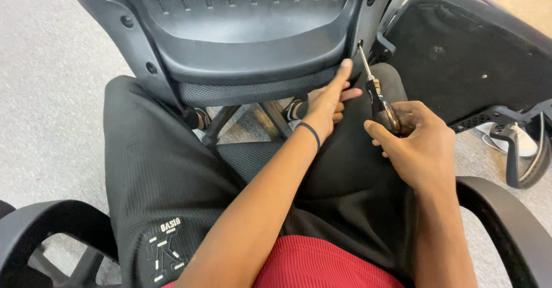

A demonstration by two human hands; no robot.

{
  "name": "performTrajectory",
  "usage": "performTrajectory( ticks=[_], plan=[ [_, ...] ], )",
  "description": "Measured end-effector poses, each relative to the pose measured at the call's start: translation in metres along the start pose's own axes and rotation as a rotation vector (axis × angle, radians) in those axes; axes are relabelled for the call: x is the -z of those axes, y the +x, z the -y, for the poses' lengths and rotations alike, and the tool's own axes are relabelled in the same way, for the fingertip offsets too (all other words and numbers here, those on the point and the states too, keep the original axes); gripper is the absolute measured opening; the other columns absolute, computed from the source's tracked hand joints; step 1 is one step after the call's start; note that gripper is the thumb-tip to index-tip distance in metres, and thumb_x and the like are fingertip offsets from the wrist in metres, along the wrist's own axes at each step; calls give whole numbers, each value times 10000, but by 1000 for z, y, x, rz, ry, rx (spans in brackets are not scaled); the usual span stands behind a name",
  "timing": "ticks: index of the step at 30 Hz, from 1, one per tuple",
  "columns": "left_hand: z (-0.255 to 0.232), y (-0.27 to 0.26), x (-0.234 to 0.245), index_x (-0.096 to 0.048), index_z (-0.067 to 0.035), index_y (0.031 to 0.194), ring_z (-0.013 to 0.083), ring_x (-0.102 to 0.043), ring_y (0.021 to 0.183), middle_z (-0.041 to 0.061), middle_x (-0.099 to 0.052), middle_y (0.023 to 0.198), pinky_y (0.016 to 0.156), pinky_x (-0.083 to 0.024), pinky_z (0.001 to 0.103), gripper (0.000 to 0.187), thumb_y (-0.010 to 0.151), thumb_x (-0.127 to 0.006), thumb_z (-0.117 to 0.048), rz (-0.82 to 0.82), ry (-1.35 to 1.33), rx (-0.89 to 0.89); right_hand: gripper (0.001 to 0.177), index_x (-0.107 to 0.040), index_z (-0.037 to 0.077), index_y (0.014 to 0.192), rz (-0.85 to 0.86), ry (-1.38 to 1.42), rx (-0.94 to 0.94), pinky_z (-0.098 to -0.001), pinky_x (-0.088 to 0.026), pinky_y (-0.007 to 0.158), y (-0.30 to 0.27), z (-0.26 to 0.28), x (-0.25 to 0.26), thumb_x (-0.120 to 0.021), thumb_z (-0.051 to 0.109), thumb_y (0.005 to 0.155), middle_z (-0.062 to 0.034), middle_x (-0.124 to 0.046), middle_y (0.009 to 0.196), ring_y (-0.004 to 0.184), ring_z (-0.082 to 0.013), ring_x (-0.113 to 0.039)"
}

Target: The person uses a screwdriver to tighten screws on the underside of a black plastic chair seat, securing it to the chair frame. The person works on multiple screw locations around the seat perimeter.

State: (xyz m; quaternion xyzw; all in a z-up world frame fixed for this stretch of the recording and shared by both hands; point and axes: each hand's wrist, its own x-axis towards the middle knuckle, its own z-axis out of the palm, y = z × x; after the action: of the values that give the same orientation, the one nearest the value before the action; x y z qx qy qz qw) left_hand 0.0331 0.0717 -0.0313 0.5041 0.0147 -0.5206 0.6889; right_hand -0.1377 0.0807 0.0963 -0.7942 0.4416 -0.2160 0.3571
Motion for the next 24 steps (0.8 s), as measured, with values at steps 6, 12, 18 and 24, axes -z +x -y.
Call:
performTrajectory(
  ticks=[6,12,18,24],
  plan=[
    [-3,29,27,-693,-66,1016,28,-231,377,17,-747,884,347,-174,219,638,663,-865,-568,-76,-146,78,398,-701,-36,1085,138,-21,-86,-276,-570,589,14,15,8,-821,210,796,-110,-772,818,675,-134,-745],
    [0,42,29,-618,-163,824,38,-232,369,-62,-531,654,327,-160,228,490,680,-866,-560,110,-169,169,338,-732,-57,1000,310,-16,-227,-295,-607,609,40,34,17,-762,228,821,-115,-783,798,688,-166,-789],
    [3,52,30,-403,-210,632,54,-205,328,-69,-341,506,316,-132,235,594,737,-857,-579,156,-224,208,409,-820,143,1204,151,-383,-59,-401,-561,686,49,10,40,-852,272,817,-191,-734,822,726,-273,-720],
    [12,53,23,-390,-215,615,62,-193,323,-61,-354,509,311,-116,247,567,751,-876,-474,119,-275,146,334,-736,12,1167,-218,-126,13,-355,-538,698,47,-12,49,-680,266,957,-159,-757,884,718,-203,-730]
  ],
)
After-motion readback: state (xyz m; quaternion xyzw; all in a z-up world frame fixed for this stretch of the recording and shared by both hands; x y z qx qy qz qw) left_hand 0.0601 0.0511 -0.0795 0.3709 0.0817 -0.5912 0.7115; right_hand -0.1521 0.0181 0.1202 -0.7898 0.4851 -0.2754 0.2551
